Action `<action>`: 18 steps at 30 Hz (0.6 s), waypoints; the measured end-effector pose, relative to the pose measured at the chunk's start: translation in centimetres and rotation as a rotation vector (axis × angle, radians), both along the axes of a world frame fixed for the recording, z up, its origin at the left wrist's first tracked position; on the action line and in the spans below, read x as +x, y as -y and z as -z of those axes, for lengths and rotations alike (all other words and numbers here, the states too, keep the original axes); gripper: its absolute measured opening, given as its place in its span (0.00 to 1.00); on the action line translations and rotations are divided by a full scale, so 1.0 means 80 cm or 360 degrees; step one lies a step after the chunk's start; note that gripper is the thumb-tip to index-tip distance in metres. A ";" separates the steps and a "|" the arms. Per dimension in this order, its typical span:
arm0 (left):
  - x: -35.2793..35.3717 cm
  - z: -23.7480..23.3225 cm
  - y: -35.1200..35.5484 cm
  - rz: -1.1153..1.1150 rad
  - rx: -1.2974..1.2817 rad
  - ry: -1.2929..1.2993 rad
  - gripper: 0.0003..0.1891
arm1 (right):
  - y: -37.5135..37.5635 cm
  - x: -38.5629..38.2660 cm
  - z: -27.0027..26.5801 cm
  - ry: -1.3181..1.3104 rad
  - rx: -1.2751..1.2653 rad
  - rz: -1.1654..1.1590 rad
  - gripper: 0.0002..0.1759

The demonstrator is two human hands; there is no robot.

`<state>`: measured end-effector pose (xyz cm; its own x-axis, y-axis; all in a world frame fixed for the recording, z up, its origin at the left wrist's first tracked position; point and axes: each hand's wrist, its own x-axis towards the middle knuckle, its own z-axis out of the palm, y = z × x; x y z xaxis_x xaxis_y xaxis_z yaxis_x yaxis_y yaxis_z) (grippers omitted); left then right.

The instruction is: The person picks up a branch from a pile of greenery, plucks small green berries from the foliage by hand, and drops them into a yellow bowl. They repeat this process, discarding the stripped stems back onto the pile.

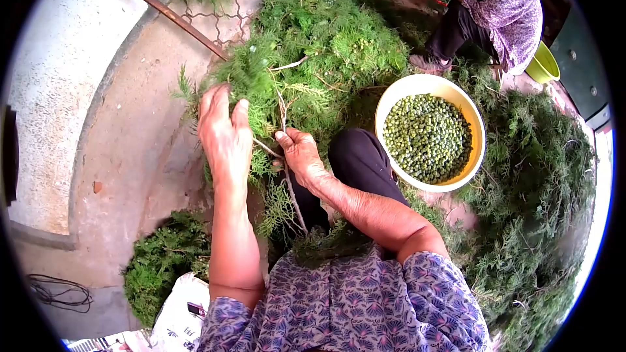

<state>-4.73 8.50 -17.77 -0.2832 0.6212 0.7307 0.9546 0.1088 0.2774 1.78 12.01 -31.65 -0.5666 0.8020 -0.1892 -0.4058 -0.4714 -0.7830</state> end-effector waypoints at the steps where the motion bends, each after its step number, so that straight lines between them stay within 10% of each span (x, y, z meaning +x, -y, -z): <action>1: -0.010 0.003 -0.011 -0.0234 -0.0074 -0.0250 0.16 | 0.000 0.000 -0.003 -0.0013 -0.0008 0.0022 0.11; 8: -0.054 0.005 -0.071 -0.0352 -0.1109 0.0203 0.20 | -0.004 0.004 -0.018 -0.0116 -0.0023 0.0203 0.10; 18: -0.093 0.045 -0.140 0.0321 -0.0805 0.0755 0.14 | -0.028 0.014 -0.031 -0.0400 -0.0035 0.0694 0.07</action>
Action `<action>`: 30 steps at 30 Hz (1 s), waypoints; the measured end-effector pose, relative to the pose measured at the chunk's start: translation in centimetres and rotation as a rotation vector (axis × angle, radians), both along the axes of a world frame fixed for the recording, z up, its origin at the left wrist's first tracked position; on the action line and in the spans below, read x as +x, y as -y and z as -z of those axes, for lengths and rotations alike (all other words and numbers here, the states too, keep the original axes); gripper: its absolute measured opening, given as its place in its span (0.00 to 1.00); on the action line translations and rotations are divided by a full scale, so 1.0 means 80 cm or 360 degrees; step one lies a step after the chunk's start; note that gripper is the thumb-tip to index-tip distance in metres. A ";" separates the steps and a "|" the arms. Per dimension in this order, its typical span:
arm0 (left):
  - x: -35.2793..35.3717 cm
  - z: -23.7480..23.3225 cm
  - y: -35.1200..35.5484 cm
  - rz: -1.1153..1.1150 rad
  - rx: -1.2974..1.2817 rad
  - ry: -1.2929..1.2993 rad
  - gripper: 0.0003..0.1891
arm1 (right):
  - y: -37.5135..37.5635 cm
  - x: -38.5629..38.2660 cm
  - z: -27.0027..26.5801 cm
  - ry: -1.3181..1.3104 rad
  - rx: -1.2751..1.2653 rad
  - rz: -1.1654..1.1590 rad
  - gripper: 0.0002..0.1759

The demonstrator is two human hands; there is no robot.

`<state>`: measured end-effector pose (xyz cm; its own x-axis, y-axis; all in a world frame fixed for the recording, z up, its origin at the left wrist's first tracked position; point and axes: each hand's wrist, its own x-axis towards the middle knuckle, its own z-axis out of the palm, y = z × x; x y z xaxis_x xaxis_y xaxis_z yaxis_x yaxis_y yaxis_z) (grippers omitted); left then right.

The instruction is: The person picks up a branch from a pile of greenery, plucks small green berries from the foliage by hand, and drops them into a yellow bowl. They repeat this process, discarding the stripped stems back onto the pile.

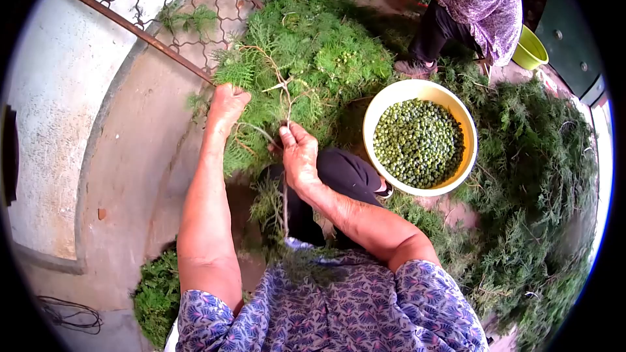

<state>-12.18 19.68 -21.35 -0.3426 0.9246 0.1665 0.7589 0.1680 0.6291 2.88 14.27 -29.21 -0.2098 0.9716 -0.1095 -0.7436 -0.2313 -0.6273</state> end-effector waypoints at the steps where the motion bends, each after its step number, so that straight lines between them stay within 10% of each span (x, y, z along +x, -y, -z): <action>1: 0.000 -0.003 -0.007 0.0012 0.0090 0.0261 0.12 | -0.013 0.001 0.001 0.0049 0.0040 0.0072 0.08; 7: 0.012 -0.046 -0.008 -0.0014 -0.0123 0.0055 0.14 | -0.014 -0.006 -0.010 0.0030 0.0060 0.0155 0.11; 18: -0.014 -0.080 -0.015 0.0483 0.0366 0.1156 0.20 | 0.013 -0.018 -0.034 -0.0105 0.0040 0.0100 0.11; 25: 0.032 -0.127 -0.021 0.0191 0.0967 0.0997 0.20 | -0.093 0.008 -0.054 0.0042 0.0338 0.0276 0.10; 30: 0.072 -0.155 -0.006 0.0329 0.0678 0.0722 0.24 | -0.077 -0.014 -0.079 -0.0026 0.0328 0.0375 0.09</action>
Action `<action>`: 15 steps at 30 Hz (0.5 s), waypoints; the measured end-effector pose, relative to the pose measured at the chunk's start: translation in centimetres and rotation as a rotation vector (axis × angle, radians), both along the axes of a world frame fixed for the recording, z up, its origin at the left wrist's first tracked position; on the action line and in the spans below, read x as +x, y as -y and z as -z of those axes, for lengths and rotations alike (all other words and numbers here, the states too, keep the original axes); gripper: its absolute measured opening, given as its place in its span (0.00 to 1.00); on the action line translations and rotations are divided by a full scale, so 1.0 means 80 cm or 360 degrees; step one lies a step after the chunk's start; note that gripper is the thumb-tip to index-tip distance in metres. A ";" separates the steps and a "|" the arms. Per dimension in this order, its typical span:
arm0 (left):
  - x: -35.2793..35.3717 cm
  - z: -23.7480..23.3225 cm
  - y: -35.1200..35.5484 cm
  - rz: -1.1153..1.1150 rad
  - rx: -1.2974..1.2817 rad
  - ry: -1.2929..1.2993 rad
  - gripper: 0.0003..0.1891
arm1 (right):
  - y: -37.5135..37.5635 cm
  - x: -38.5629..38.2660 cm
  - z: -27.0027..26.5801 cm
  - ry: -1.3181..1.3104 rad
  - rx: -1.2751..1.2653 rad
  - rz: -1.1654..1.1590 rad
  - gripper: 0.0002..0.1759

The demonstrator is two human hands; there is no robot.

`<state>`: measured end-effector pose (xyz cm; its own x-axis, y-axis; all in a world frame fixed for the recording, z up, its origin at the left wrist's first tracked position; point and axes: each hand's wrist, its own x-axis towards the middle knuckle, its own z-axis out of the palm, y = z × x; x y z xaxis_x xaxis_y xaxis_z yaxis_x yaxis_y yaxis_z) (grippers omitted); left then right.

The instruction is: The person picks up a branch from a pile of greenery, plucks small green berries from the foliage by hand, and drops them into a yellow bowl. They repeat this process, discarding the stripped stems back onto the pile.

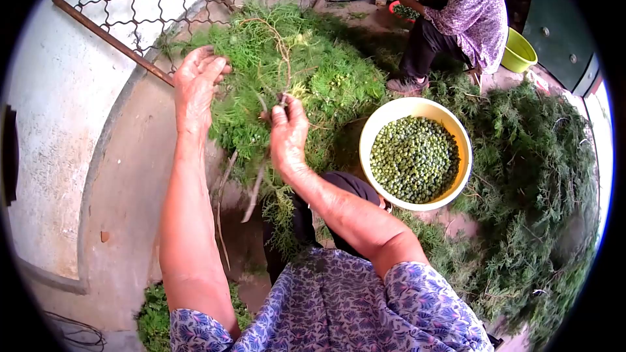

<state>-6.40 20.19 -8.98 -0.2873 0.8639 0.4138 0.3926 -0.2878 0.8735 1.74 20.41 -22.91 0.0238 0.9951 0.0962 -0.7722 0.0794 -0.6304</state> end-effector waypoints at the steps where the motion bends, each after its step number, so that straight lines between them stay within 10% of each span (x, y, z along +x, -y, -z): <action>1: 0.006 0.003 0.000 0.0010 -0.0005 -0.0002 0.24 | 0.010 -0.007 -0.006 -0.0072 -0.0034 -0.0006 0.10; 5: 0.044 0.024 0.012 0.0142 -0.0379 -0.0428 0.33 | 0.059 -0.012 -0.007 0.0595 0.0203 0.0121 0.14; 11: 0.053 0.101 0.075 0.0072 -0.0348 -0.0975 0.20 | 0.151 0.064 0.025 0.1010 0.0658 -0.0324 0.24; 14: 0.067 0.148 0.139 0.0262 -0.0133 -0.1109 0.15 | 0.156 0.161 -0.002 0.1366 0.0638 -0.1587 0.08; 15: 0.076 0.160 0.161 0.0380 -0.0174 -0.1158 0.16 | 0.157 0.181 0.001 0.1239 0.0829 -0.1419 0.07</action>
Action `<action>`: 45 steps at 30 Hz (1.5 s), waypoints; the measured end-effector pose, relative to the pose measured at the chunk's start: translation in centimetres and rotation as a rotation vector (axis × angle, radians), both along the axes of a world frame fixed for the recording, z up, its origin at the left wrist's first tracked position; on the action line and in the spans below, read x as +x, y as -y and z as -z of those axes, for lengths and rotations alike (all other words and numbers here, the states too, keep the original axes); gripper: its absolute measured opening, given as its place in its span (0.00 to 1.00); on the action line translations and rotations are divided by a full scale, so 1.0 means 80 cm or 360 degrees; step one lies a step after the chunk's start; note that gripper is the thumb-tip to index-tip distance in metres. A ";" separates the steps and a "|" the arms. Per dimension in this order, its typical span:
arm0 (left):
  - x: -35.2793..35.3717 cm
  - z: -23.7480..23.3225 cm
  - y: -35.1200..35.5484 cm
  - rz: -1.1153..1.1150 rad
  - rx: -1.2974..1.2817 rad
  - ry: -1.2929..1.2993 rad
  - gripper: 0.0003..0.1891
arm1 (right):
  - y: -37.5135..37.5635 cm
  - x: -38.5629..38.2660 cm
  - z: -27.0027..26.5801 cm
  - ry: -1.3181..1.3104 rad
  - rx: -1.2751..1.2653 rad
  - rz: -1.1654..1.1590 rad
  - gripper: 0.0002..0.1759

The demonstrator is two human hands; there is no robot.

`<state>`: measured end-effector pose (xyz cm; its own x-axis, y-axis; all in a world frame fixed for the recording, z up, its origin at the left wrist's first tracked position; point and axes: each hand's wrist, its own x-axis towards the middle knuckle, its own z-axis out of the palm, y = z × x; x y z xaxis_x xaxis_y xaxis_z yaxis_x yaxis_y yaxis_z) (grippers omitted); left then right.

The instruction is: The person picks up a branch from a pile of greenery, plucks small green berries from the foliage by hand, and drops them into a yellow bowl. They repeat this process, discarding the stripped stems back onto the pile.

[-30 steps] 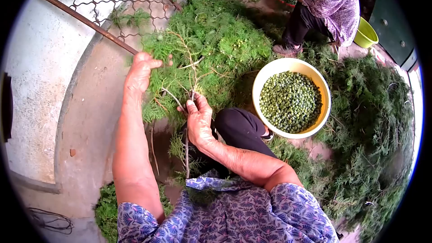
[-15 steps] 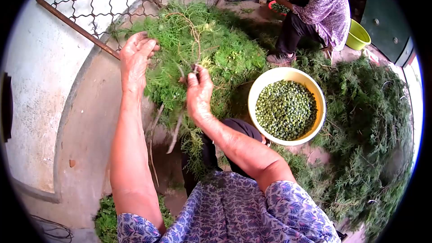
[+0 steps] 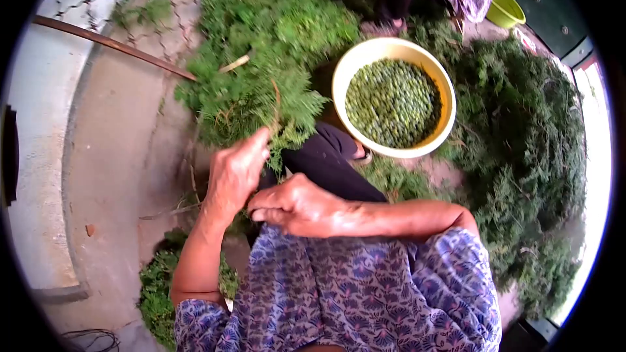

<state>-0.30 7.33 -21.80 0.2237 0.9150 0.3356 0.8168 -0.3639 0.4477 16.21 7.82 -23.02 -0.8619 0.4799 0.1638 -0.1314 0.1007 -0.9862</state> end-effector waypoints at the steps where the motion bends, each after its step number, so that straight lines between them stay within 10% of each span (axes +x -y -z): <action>1: 0.007 0.013 0.022 0.0065 -0.0093 -0.0084 0.17 | -0.004 0.016 0.016 -0.0095 0.0191 0.0064 0.07; 6: 0.016 0.083 0.076 0.0175 -0.0132 -0.0331 0.19 | -0.024 0.047 0.105 0.0266 0.0712 0.0868 0.09; 14: 0.025 0.040 0.096 0.0051 -0.0617 -0.0635 0.11 | 0.002 0.056 0.113 0.0371 0.0819 0.0836 0.11; 18: 0.052 0.007 0.077 -0.0251 0.0079 -0.0469 0.08 | 0.005 0.056 0.118 0.0248 0.0751 0.0848 0.11; 21: 0.061 0.068 0.044 -0.0050 -0.0087 0.0408 0.07 | -0.001 0.062 0.119 0.0225 0.0406 0.0965 0.08; 24: 0.069 0.108 0.030 -0.0075 -0.0115 0.0215 0.12 | -0.011 0.067 0.097 0.0354 -0.0332 0.1218 0.11; 28: 0.079 0.122 0.034 -0.0075 -0.0014 0.0074 0.14 | -0.045 0.051 0.117 0.0508 0.0541 0.1151 0.14; 36: 0.076 0.130 0.039 -0.0062 0.0016 0.0062 0.14 | -0.105 0.077 0.133 0.0720 0.0395 0.1968 0.09; 38: 0.079 0.129 0.043 -0.0036 0.0157 -0.0126 0.12 | -0.134 0.087 0.142 0.0760 0.1232 0.2072 0.07; 45: 0.081 0.123 0.075 0.0381 0.0125 -0.0101 0.11 | -0.064 0.015 0.078 0.0034 0.1210 0.0199 0.11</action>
<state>6.20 1.35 -31.67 0.4537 0.8052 0.3818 0.7286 -0.5819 0.3612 17.39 12.91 -29.22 -0.8153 0.3360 0.4717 -0.0564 0.7646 -0.6421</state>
